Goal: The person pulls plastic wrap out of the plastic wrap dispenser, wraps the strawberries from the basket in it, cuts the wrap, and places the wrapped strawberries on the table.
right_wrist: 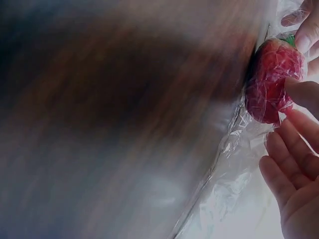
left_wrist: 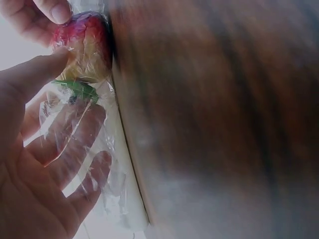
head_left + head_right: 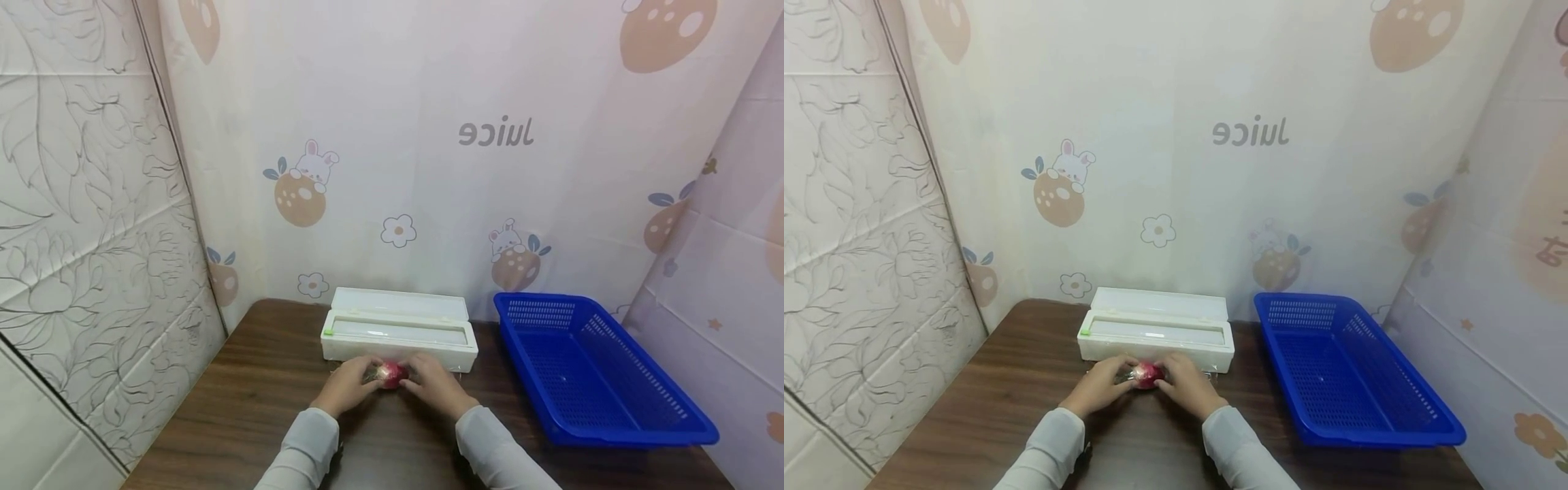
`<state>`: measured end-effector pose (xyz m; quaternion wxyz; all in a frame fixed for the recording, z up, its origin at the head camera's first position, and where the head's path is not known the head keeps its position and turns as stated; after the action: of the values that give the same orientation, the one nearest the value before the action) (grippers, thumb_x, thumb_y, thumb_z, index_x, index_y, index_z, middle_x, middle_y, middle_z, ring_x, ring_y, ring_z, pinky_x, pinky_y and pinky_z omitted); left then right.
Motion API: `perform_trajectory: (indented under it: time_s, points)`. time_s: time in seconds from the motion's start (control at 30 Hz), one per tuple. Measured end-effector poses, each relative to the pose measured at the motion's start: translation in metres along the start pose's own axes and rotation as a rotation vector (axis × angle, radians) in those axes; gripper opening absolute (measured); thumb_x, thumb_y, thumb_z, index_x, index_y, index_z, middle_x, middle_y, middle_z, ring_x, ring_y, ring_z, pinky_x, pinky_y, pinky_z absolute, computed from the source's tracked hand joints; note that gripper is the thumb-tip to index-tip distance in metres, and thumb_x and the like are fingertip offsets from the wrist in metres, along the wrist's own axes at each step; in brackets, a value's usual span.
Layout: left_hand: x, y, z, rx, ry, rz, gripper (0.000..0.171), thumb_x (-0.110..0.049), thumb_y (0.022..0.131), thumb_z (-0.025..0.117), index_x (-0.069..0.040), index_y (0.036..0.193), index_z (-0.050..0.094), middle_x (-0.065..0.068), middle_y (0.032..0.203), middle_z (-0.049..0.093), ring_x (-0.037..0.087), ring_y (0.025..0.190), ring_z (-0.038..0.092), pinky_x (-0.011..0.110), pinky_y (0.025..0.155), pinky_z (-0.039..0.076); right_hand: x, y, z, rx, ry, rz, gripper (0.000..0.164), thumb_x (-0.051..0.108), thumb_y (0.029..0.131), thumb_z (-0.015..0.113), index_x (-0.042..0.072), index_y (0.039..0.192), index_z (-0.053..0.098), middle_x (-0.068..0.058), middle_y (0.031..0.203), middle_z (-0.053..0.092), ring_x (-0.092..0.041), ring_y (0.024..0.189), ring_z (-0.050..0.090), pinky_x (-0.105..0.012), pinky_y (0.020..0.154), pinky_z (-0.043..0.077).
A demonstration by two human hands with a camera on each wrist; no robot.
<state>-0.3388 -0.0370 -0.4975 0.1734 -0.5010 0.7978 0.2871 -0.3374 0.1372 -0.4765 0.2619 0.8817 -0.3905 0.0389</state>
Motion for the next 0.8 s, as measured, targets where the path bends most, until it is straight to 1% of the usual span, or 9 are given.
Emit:
perform_trajectory:
  time_s: [0.13,0.23,0.4,0.57,0.67,0.8]
  points:
    - [-0.001,0.001,-0.001,0.007,-0.002,-0.009,0.025,-0.032,0.091,0.075,-0.019,0.113,0.071,-0.003,0.104,0.071,0.016,0.094,0.066,0.042,0.082,0.055,-0.001,0.001,0.002,0.006,-0.014,0.026,0.022,0.019,0.087,0.080,0.008,0.105,0.071,0.000,0.099,0.066,-0.019,0.096,0.061,-0.039,0.086,0.053]
    - [-0.001,0.001,-0.001,0.030,-0.002,-0.014,0.023,-0.032,0.091,0.075,-0.019,0.110,0.072,-0.005,0.100,0.072,0.014,0.091,0.067,0.041,0.079,0.055,-0.002,0.002,0.002,0.019,-0.005,0.027,0.018,0.020,0.089,0.078,0.009,0.102,0.072,0.002,0.096,0.064,-0.017,0.092,0.059,-0.038,0.082,0.053]
    - [-0.002,-0.002,-0.003,0.089,-0.014,-0.010,0.023,-0.031,0.092,0.074,-0.017,0.110,0.074,-0.004,0.096,0.072,0.013,0.088,0.066,0.040,0.079,0.056,-0.002,0.001,0.002,0.075,0.025,0.019,0.014,0.021,0.092,0.075,0.011,0.100,0.073,0.002,0.094,0.065,-0.015,0.091,0.059,-0.038,0.083,0.052]
    - [-0.003,-0.004,-0.003,0.146,-0.042,0.001,0.022,-0.030,0.093,0.072,-0.016,0.110,0.074,-0.003,0.096,0.073,0.011,0.086,0.066,0.039,0.078,0.056,-0.001,-0.001,0.001,0.127,0.029,0.018,0.015,0.023,0.093,0.073,0.010,0.100,0.074,0.003,0.094,0.067,-0.014,0.091,0.060,-0.037,0.083,0.053]
    - [-0.004,-0.006,-0.002,0.189,-0.080,0.016,0.023,-0.030,0.094,0.072,-0.013,0.110,0.074,-0.004,0.094,0.073,0.008,0.085,0.065,0.035,0.076,0.056,0.001,-0.005,0.000,0.154,0.041,0.009,0.017,0.025,0.094,0.072,0.010,0.101,0.074,0.004,0.094,0.067,-0.012,0.090,0.061,-0.035,0.082,0.054]
    - [-0.008,-0.008,-0.004,0.239,-0.124,0.031,0.024,-0.029,0.094,0.071,-0.011,0.109,0.075,-0.006,0.090,0.072,0.005,0.077,0.061,0.030,0.071,0.053,0.003,-0.008,-0.003,0.194,0.082,0.004,0.017,0.025,0.095,0.071,0.010,0.102,0.074,0.004,0.095,0.068,-0.012,0.090,0.062,-0.035,0.082,0.054]
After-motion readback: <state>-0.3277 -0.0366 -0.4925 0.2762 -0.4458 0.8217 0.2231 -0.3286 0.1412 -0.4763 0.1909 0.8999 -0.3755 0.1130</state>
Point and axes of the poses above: each hand's wrist, its own y-axis towards the middle knuckle, its own z-axis out of the palm, x = y × z, the point moved 6 cm from there along y, towards the middle knuckle
